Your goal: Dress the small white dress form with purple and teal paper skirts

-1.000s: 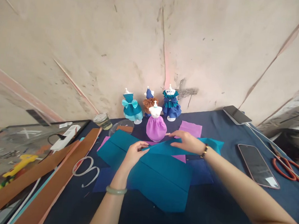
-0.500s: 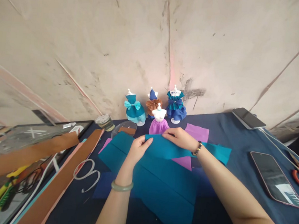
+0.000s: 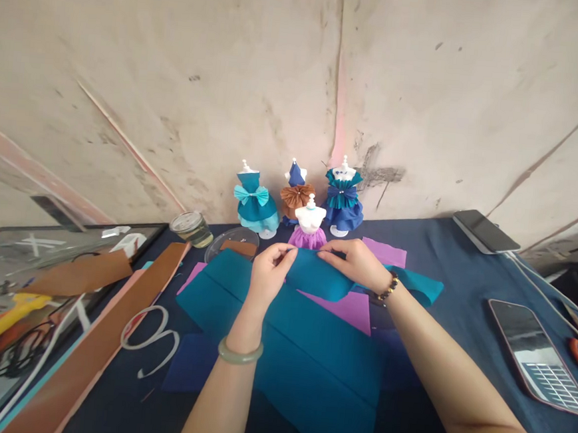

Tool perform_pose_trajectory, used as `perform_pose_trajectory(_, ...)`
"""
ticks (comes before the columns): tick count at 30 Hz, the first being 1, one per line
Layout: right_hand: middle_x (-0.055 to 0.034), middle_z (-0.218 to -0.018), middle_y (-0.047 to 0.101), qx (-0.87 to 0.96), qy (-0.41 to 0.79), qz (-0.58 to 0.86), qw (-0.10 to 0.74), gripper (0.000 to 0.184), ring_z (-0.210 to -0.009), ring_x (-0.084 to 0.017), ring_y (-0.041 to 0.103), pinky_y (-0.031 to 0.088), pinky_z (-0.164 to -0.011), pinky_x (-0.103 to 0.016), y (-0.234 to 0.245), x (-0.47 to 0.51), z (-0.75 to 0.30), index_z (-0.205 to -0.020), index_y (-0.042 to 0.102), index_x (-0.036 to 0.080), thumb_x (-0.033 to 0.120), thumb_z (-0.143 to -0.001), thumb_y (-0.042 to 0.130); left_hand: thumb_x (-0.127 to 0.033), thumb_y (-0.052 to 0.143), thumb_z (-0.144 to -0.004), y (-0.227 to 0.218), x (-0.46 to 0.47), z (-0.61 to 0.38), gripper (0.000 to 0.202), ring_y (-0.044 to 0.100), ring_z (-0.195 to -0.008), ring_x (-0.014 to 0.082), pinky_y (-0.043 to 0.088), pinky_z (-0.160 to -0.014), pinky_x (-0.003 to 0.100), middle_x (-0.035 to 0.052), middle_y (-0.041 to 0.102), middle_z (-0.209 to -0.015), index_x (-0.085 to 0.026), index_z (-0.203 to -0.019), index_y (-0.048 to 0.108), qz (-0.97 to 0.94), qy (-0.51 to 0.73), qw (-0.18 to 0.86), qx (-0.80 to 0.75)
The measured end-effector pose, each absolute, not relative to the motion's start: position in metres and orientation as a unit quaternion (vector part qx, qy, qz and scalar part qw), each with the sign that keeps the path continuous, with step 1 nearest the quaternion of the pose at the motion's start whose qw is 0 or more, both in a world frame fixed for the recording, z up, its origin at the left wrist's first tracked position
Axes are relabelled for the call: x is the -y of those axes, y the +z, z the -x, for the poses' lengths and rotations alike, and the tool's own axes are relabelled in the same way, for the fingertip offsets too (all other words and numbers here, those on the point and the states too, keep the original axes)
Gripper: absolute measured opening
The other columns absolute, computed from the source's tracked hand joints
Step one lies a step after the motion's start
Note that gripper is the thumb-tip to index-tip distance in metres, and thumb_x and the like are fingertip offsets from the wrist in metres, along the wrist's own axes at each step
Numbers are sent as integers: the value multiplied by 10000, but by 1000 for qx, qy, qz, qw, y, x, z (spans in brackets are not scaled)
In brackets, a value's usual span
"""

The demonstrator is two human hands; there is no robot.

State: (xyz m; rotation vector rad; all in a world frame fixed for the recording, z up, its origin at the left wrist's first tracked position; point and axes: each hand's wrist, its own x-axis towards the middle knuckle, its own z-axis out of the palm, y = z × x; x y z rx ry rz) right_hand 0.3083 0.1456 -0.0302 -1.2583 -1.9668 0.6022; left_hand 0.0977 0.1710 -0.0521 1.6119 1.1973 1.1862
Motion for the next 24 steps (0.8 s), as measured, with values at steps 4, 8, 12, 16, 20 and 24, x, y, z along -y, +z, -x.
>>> perform_pose_trajectory(4,-44,-895,763,760,234,487,362,258,-794,-183,685,493,-729,-284,-32,-146,-308,-903,743,199,382,-921,562,-367,659,-782,-54,-173,-101,193,553,-572,118,439,-566,224,-6,642,-648,-179,-824,669,-633,476,384,-474)
perform_pose_trajectory(8,-36,-866,762,747,238,496,373,255,-764,-175,677,488,-702,-277,-32,-145,-307,-868,742,196,381,-914,572,-366,641,-804,-53,-169,-105,176,566,-596,128,459,-590,233,0,648,-664,-191,-809,650,-645,476,355,-482)
perform_pose_trajectory(12,-36,-842,761,744,234,498,378,261,-742,-172,672,479,-681,-276,-32,-144,-303,-846,740,192,389,-906,580,-358,637,-814,-53,-167,-106,165,572,-593,125,451,-601,231,-5,645,-656,-193,-806,649,-660,476,328,-480)
perform_pose_trajectory(16,-33,-823,759,743,236,502,375,257,-725,-170,667,477,-673,-278,-32,-144,-301,-833,742,193,395,-896,596,-341,629,-817,-54,-167,-107,148,563,-575,122,440,-599,232,-11,643,-637,-194,-802,647,-671,474,318,-474)
perform_pose_trajectory(20,-40,-860,762,745,244,495,374,258,-763,-181,679,493,-697,-286,-32,-144,-304,-859,748,190,391,-900,593,-360,621,-833,-55,-167,-105,170,554,-579,120,430,-598,232,-11,634,-642,-193,-815,647,-665,476,322,-477)
perform_pose_trajectory(24,-47,-894,764,744,263,489,371,275,-799,-196,687,517,-726,-300,-32,-145,-308,-883,754,195,420,-896,597,-396,623,-837,-53,-168,-101,204,524,-548,113,410,-569,230,-17,619,-634,-193,-828,643,-659,474,350,-468)
